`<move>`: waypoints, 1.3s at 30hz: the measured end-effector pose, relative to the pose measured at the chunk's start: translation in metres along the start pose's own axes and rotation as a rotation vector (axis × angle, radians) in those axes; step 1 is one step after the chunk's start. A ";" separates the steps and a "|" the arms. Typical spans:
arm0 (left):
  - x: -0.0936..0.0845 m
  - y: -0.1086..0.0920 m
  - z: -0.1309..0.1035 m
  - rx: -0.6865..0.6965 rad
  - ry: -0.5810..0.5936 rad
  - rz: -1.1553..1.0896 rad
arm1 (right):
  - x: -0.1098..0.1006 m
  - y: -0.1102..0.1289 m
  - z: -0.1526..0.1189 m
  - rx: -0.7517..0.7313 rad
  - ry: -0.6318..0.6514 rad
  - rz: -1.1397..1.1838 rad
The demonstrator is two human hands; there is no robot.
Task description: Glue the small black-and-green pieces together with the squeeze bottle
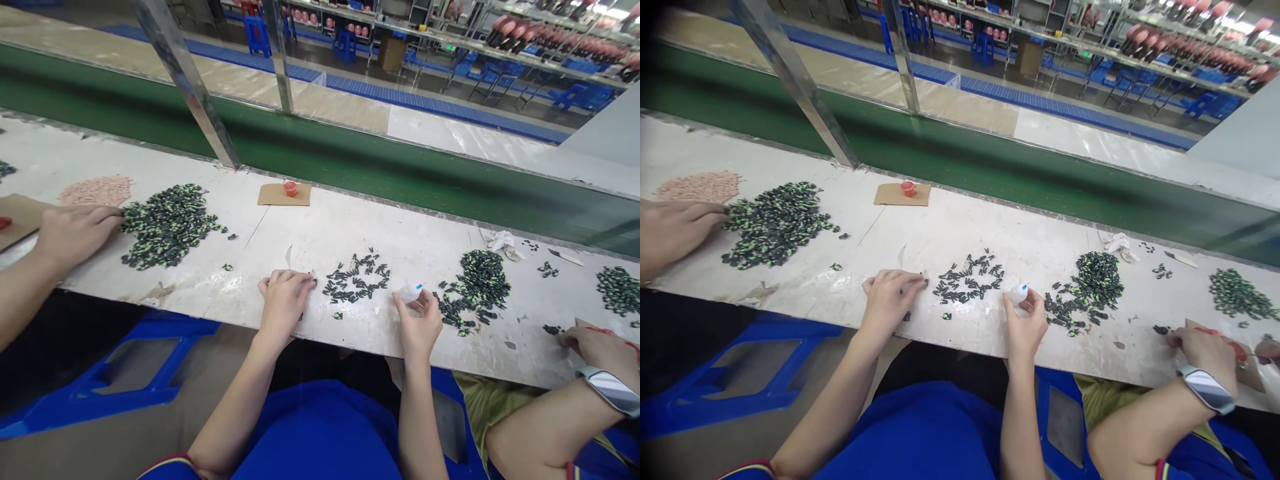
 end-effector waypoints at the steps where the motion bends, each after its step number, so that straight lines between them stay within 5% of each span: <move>1: 0.003 -0.002 0.002 0.008 0.018 0.009 | -0.001 0.003 -0.002 -0.034 -0.014 -0.028; 7: 0.003 -0.008 0.007 0.024 0.079 -0.064 | -0.015 0.043 -0.044 -0.569 -0.231 -0.110; 10: 0.002 -0.017 0.003 0.072 0.178 -0.317 | 0.007 0.061 -0.064 -0.812 0.059 -0.071; 13: 0.007 -0.034 -0.008 0.132 0.296 -0.609 | 0.031 0.069 -0.074 -0.864 0.366 -0.001; 17: 0.016 -0.043 -0.020 0.101 0.357 -0.802 | 0.041 0.071 -0.077 -0.877 0.431 0.080; 21: 0.021 -0.039 -0.024 0.102 0.395 -0.794 | 0.042 0.064 -0.072 -0.763 0.410 0.146; 28: 0.024 -0.032 -0.033 0.223 0.242 -0.240 | 0.046 0.033 -0.062 -0.161 0.391 0.220; 33: 0.026 -0.040 -0.038 0.335 0.220 -0.138 | 0.054 0.017 -0.074 0.135 0.469 0.311; 39: 0.025 -0.045 -0.035 0.322 0.291 -0.118 | 0.056 0.021 -0.075 0.117 0.562 0.263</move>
Point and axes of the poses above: each hand's wrist, its own z-axis towards the middle knuckle, its own x-axis out of the palm, y = z × x, the point moved 6 cm from there along z, towards the middle knuckle, and after that the axes turned 4 degrees about y, right-handed, at the moved point
